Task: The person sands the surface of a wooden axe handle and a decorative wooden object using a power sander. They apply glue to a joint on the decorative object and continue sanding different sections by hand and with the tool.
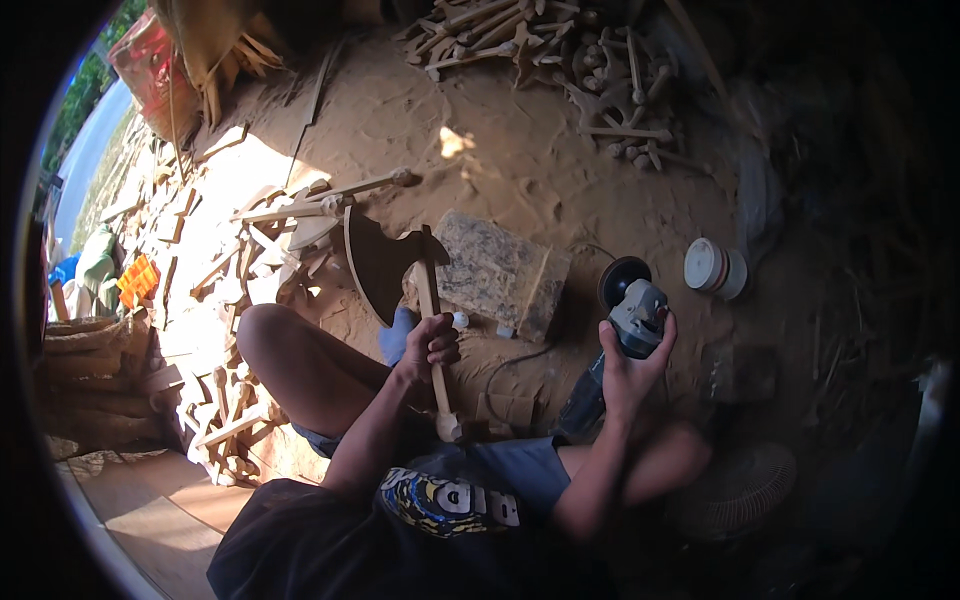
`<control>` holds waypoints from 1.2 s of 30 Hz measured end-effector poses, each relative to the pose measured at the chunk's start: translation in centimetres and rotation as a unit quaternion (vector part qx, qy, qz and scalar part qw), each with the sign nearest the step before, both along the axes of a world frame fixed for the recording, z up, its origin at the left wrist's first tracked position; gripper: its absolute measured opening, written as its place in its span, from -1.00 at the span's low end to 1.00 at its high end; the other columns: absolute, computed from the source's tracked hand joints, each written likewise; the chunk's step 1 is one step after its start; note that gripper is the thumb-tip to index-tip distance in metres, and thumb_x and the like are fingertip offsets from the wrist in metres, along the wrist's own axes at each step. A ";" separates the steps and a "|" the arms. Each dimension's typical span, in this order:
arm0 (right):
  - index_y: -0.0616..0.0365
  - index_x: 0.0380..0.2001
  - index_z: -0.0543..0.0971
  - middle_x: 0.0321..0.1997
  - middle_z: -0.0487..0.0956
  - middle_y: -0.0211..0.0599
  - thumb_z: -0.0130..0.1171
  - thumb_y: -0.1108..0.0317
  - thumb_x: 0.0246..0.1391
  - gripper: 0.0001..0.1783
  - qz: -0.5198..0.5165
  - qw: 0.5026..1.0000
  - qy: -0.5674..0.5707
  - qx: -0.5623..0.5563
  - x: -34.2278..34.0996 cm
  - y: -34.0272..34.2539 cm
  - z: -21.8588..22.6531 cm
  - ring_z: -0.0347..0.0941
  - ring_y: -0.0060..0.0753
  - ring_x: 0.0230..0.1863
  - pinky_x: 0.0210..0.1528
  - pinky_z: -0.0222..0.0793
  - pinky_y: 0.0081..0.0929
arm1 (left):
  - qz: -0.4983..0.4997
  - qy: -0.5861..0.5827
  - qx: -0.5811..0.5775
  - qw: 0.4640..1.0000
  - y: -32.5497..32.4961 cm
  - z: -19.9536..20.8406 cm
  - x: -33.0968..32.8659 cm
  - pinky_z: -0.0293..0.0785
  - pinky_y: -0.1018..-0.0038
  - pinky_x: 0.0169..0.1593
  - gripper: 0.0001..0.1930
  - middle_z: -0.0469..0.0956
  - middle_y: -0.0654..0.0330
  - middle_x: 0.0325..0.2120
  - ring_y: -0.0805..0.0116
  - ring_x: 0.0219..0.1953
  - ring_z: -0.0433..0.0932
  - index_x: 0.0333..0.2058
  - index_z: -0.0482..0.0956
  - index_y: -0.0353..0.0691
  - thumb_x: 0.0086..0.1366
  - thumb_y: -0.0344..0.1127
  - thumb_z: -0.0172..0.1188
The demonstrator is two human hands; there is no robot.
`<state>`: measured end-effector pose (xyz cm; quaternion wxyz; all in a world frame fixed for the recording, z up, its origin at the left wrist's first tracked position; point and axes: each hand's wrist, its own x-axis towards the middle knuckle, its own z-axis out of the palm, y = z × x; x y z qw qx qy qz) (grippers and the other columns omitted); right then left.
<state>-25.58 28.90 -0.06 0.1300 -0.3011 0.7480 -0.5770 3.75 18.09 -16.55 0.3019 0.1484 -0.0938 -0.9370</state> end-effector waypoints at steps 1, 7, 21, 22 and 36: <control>0.34 0.42 0.23 0.36 0.39 0.02 0.59 0.33 -0.02 0.02 0.000 1.000 0.003 0.001 0.0 0.1 -0.1 0.38 -0.18 0.34 0.38 0.33 -0.23 | 0.020 -0.028 -0.003 0.999 0.2 0.1 -0.1 0.05 0.57 -0.60 -0.68 0.16 0.48 -0.70 0.60 -0.74 0.09 -0.45 0.31 0.09 0.54 -0.07 0.09; 0.32 0.43 0.22 0.36 0.39 0.04 0.60 0.28 -0.04 0.05 0.006 1.000 -0.003 -0.003 -0.5 0.4 -1.5 0.39 -0.14 0.35 0.39 0.33 -0.21 | 0.085 -0.301 -0.104 0.944 1.3 -0.6 -2.1 0.09 0.53 -0.62 -0.74 0.25 0.46 -0.67 0.58 -0.72 0.21 -0.38 0.41 -0.07 0.50 -0.16 0.20; 0.20 0.51 0.13 0.40 0.39 0.06 0.51 0.45 -0.07 0.11 0.233 0.971 -0.002 0.054 7.5 -4.9 -7.3 0.38 -0.10 0.38 0.45 0.26 -0.22 | 0.034 -0.276 -0.036 0.960 3.1 -7.1 -3.7 0.12 0.41 -0.65 -0.80 0.22 0.33 -0.68 0.44 -0.75 0.22 -0.50 0.30 -0.10 0.35 -0.37 0.02; 0.20 0.52 0.12 0.40 0.38 0.09 0.50 0.44 -0.06 0.11 0.240 0.970 0.002 0.047 8.6 -5.9 -7.7 0.37 -0.07 0.40 0.46 0.25 -0.22 | 0.032 -0.279 -0.038 0.959 3.0 -7.0 -3.6 0.12 0.41 -0.65 -0.80 0.22 0.33 -0.68 0.44 -0.75 0.22 -0.50 0.30 -0.10 0.35 -0.37 0.02; 0.09 0.57 0.02 0.52 0.26 0.24 0.48 0.39 0.00 0.16 0.299 0.946 -0.034 0.119 12.3 -10.3 -8.6 0.24 0.12 0.53 0.53 0.17 -0.17 | 0.037 -0.294 -0.062 0.953 2.9 -6.8 -3.7 0.10 0.41 -0.65 -0.73 0.19 0.34 -0.71 0.43 -0.74 0.20 -0.54 0.28 -0.11 0.37 -0.33 0.02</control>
